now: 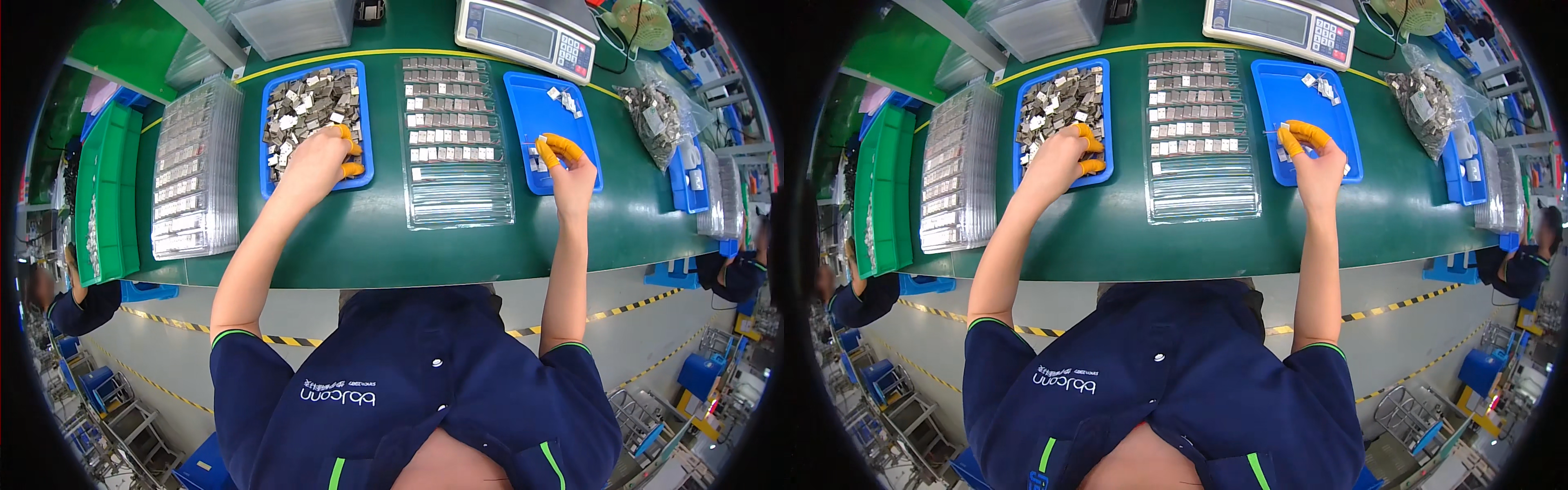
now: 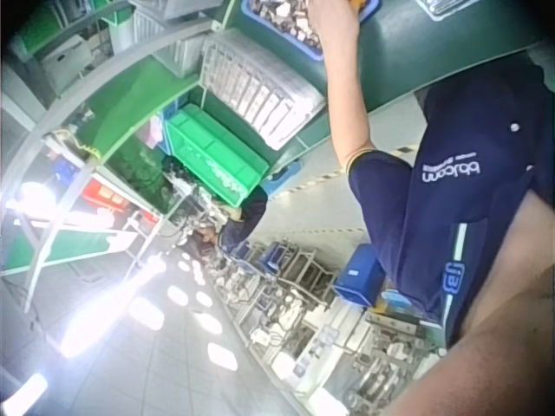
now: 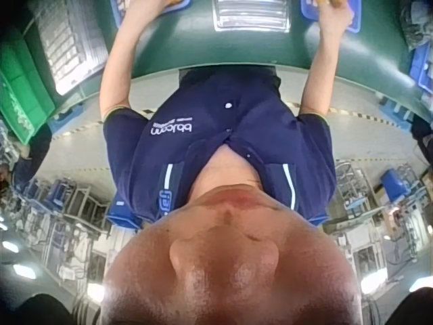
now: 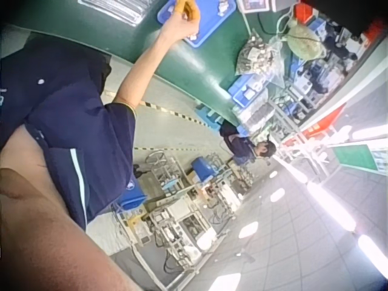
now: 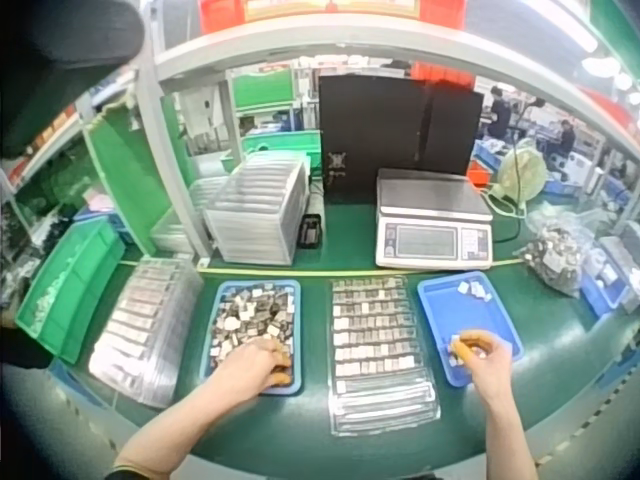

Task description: The person picks small metallic components from a blue bin and places them into a clear plastic tray with multiple compartments. They wear yellow finger cots and work at a green table in a factory setting. The person handles the components one by one, organizing them into the tray.

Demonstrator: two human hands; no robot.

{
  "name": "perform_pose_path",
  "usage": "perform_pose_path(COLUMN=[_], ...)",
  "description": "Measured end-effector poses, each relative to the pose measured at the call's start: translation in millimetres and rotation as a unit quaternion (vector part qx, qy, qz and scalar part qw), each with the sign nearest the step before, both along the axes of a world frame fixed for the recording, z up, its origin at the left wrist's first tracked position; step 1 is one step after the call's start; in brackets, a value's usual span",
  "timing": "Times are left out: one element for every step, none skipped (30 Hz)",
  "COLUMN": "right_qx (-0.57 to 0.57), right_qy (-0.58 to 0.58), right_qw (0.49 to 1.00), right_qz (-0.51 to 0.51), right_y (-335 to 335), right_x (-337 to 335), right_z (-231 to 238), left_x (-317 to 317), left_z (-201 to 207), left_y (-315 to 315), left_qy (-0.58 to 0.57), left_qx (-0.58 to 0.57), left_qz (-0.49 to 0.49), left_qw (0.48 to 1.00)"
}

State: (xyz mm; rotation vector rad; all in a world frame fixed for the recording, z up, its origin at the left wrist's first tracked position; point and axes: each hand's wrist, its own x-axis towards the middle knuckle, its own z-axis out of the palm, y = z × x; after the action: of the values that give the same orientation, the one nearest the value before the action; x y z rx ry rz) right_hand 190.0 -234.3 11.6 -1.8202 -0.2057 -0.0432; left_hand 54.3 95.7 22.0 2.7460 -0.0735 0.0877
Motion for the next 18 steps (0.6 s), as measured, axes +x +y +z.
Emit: perform_pose_path(right_qx=[0.001,0.002,0.003,0.006,0.009,0.012,0.021,0.030,0.038,0.062,0.085,0.109,0.116,0.123,0.130,0.137,0.130,0.122], right_qy=[0.002,0.003,0.005,0.010,0.015,0.020,0.022,0.025,0.027,0.036,0.046,0.055,0.055,0.055,0.055,0.071,0.075,0.078], right_qw=[1.000,1.000,1.000,1.000,1.000,1.000,0.999,0.999,0.999,0.997,0.995,0.992,0.991,0.989,0.988,0.985,0.986,0.986], right_qz=[0.002,0.003,0.005,0.008,0.011,0.014,0.017,0.020,0.023,0.025,0.027,0.030,0.042,0.055,0.067,0.072,0.077,0.082], right_y=[-0.1,-0.3,-0.6,-0.7,0.2,1.0,1.5,2.0,3.0,4.6,6.9,9.1,10.5,11.7,13.8,18.1,22.3,26.0], right_x=[-0.8,-1.6,-2.5,-4.1,-6.4,-8.6,-10.7,-12.6,-14.9,-17.5,-21.4,-25.3,-28.6,-31.9,-35.3,-40.8,-44.6,-47.8], right_z=[-0.6,-2.0,-2.6,-2.1,-1.2,-0.8,-1.2,-1.8,-2.3,-0.2,2.6,4.7,5.2,5.2,5.6,7.9,7.8,7.3], left_x=[1.6,3.0,1.9,1.7,1.7,1.2,-0.8,-2.1,-2.8,-3.2,-3.8,-4.5,-4.4,-3.9,-3.1,-3.3,-3.4,-3.5], left_z=[-0.5,1.9,1.8,1.4,1.1,1.9,3.0,3.5,0.4,-5.9,-11.8,-16.8,-19.6,-21.4,-22.4,-21.8,-21.5,-21.6], left_y=[2.2,3.9,4.7,5.2,5.2,3.6,0.8,-0.9,-0.1,1.8,3.6,5.3,6.4,7.1,7.2,5.9,4.9,4.5], left_qy=[-0.001,0.017,0.011,0.004,-0.002,-0.020,-0.036,-0.052,-0.074,-0.098,-0.122,-0.136,-0.149,-0.163,-0.147,-0.128,-0.110,-0.116], left_qx=[-0.010,0.012,0.015,0.019,0.022,0.056,0.090,0.124,0.144,0.164,0.183,0.177,0.173,0.168,0.164,0.161,0.158,0.154], left_qz=[-0.010,-0.004,-0.013,-0.024,-0.034,-0.052,-0.069,-0.085,-0.103,-0.119,-0.135,-0.126,-0.118,-0.111,-0.089,-0.069,-0.049,-0.047], left_qw=[1.000,1.000,1.000,1.000,0.999,0.997,0.993,0.987,0.981,0.974,0.966,0.967,0.966,0.966,0.971,0.976,0.980,0.980])
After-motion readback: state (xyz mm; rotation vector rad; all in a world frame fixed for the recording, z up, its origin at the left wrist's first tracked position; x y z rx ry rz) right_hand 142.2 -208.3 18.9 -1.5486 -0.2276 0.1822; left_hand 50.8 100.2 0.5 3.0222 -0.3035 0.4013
